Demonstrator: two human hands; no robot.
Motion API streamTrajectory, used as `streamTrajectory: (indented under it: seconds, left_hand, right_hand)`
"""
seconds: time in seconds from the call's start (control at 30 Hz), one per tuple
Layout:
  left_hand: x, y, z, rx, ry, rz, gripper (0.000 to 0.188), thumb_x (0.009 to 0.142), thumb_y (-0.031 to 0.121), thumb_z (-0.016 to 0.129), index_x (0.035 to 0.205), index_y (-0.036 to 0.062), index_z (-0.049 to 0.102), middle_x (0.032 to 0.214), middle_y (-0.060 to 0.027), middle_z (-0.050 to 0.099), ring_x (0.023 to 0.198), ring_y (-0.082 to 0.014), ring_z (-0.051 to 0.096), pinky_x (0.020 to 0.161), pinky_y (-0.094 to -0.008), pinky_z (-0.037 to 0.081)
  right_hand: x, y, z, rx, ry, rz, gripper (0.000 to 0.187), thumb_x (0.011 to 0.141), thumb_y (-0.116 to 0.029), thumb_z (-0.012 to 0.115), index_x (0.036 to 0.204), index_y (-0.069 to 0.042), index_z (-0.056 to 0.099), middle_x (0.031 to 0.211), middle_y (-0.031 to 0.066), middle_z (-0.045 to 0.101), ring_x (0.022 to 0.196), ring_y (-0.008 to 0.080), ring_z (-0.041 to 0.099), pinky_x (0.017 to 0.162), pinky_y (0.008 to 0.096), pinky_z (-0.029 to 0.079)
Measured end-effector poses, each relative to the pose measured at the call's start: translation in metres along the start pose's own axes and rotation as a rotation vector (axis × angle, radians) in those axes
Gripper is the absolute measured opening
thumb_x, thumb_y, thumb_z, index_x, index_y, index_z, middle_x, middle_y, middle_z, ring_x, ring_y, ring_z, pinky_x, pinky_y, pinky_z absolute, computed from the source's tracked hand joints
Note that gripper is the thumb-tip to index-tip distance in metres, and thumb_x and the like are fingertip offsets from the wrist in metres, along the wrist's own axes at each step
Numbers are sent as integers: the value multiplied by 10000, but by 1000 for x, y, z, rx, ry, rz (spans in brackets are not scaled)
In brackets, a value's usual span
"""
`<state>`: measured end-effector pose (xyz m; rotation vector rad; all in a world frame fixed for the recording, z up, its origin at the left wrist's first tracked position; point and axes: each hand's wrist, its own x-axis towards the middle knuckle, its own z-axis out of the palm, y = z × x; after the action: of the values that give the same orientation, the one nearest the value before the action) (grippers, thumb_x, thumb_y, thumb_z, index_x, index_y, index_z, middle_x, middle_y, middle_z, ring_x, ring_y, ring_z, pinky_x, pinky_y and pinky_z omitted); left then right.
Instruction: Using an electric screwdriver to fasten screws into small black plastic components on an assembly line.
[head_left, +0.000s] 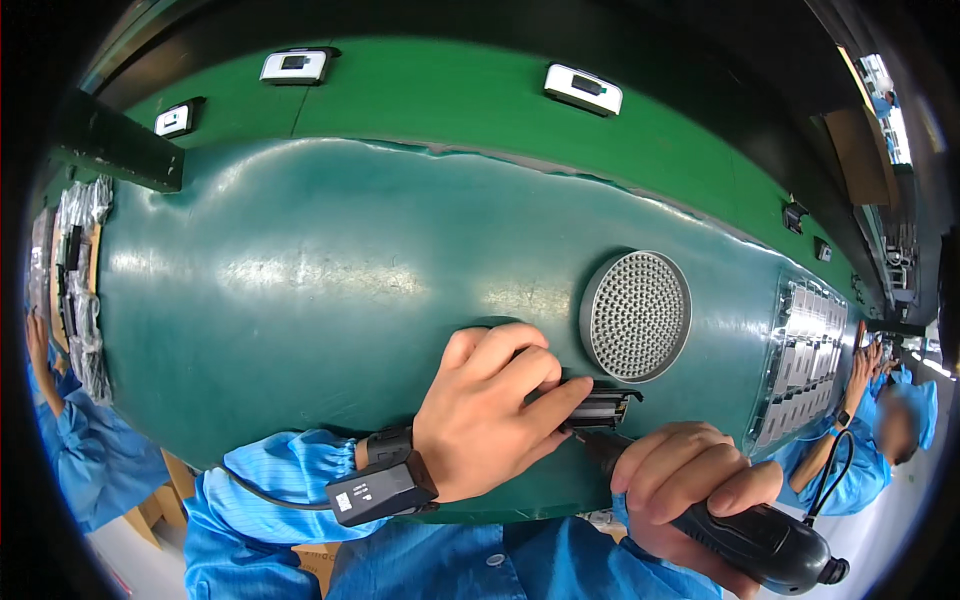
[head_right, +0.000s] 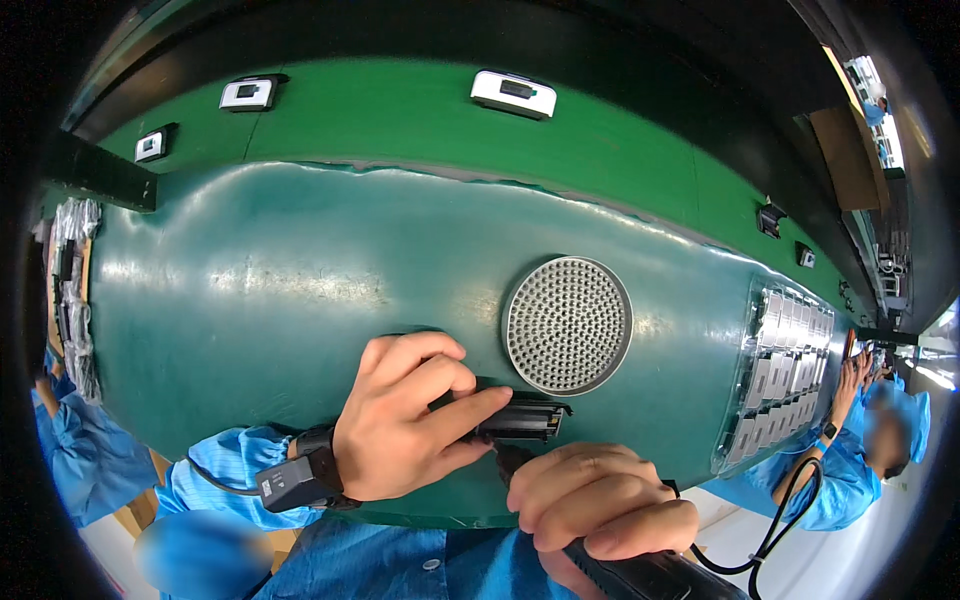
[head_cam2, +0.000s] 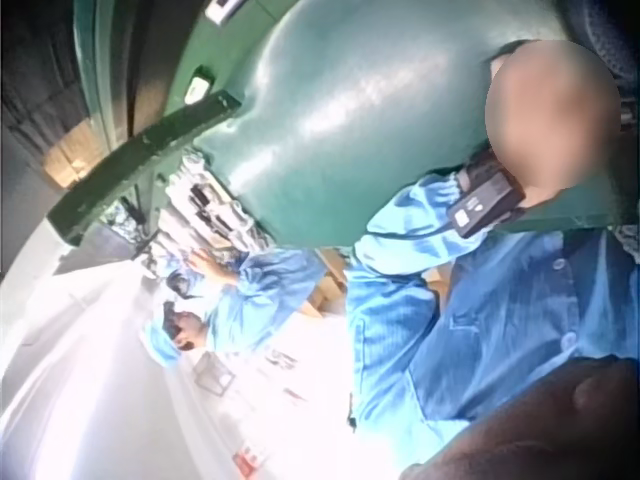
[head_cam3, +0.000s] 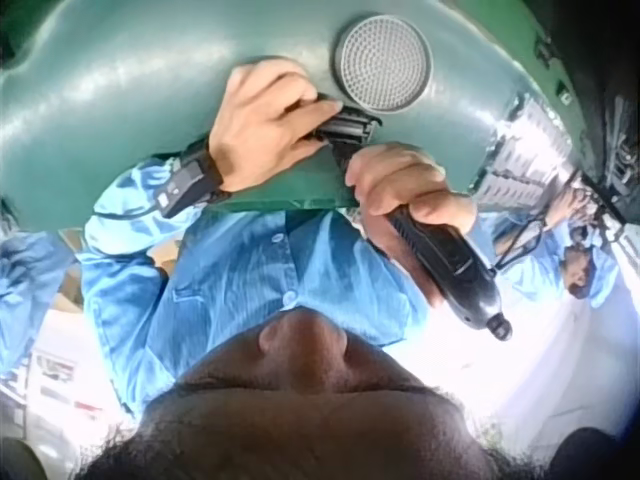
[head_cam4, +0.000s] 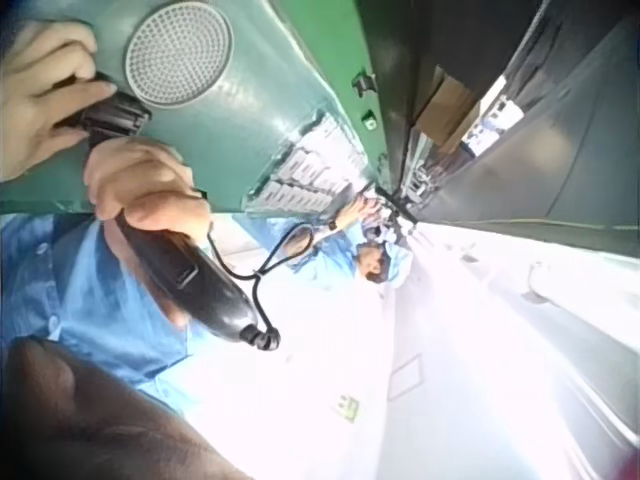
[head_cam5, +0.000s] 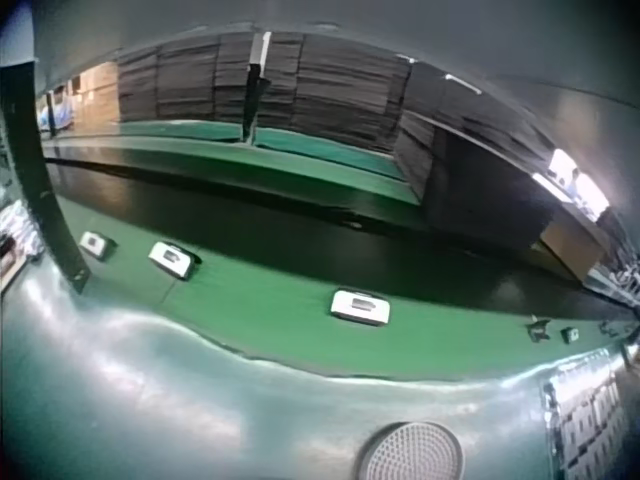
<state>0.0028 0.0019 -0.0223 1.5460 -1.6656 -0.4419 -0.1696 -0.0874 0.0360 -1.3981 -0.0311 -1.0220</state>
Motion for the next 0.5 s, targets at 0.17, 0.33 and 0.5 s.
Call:
streamTrajectory:
  seconds: [0.17,0.33,0.5]
  left_hand:
    - [0,1,2,-13,27,24,593,535,194,909,1117,151,803,1021,30,593,1142,-260,585,913,-426,430]
    - [0,1,6,-5,40,19,594,537,191,907,1121,149,805,1018,29,594,1148,-258,584,915,-425,431]
    - [1,4,8,-4,41,23,590,540,187,904,1121,149,808,1016,28,593,1154,-257,582,917,-425,432]
  right_hand:
    - [-2,6,2,28,30,-34,827,921,-730,685,1289,-10,512,885,170,613,678,268,586,601,449,515]
    - [-3,13,0,44,23,-52,839,920,-731,686,1264,15,515,865,181,604,680,273,587,600,450,523]
    - [-3,15,0,45,28,-110,848,922,-739,677,1248,26,510,850,186,597,666,269,585,579,434,528]
